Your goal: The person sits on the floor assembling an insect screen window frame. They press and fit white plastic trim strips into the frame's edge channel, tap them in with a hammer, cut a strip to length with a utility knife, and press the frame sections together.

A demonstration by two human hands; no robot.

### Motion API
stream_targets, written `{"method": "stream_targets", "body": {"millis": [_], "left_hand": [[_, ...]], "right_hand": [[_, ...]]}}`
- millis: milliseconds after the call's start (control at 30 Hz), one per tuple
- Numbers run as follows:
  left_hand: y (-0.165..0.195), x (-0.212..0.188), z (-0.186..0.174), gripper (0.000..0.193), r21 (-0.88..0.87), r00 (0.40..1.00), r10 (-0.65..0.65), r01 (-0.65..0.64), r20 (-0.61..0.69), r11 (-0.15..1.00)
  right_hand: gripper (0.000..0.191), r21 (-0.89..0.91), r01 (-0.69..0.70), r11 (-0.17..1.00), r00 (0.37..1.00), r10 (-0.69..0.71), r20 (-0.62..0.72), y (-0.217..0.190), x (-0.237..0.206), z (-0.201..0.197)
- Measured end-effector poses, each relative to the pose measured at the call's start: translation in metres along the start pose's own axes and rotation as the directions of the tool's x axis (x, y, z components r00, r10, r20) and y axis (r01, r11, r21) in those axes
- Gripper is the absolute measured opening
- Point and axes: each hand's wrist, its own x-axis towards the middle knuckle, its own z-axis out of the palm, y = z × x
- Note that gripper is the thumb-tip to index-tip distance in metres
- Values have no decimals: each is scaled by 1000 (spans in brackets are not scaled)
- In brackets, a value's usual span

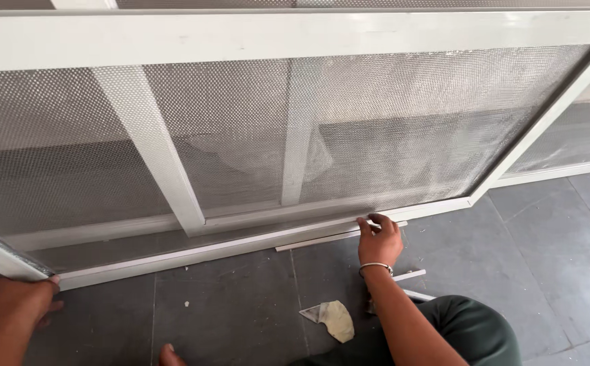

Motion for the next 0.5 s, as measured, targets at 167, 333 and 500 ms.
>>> {"method": "stream_targets", "body": {"millis": [167, 333, 500], "left_hand": [[-4, 8, 1, 72, 14, 999, -33, 33, 3, 999], [1, 10, 1, 69, -19, 996, -79, 79, 33, 997], [1, 11, 1, 67, -43, 994, -95, 98, 47, 994]], "right_hand": [[11, -104, 357, 928, 933, -359, -4, -7, -8, -2], [12, -149, 652, 744, 758, -638, 132, -16, -12, -7], [18, -173, 726, 666, 688, -697, 203, -18, -7, -5]]}}
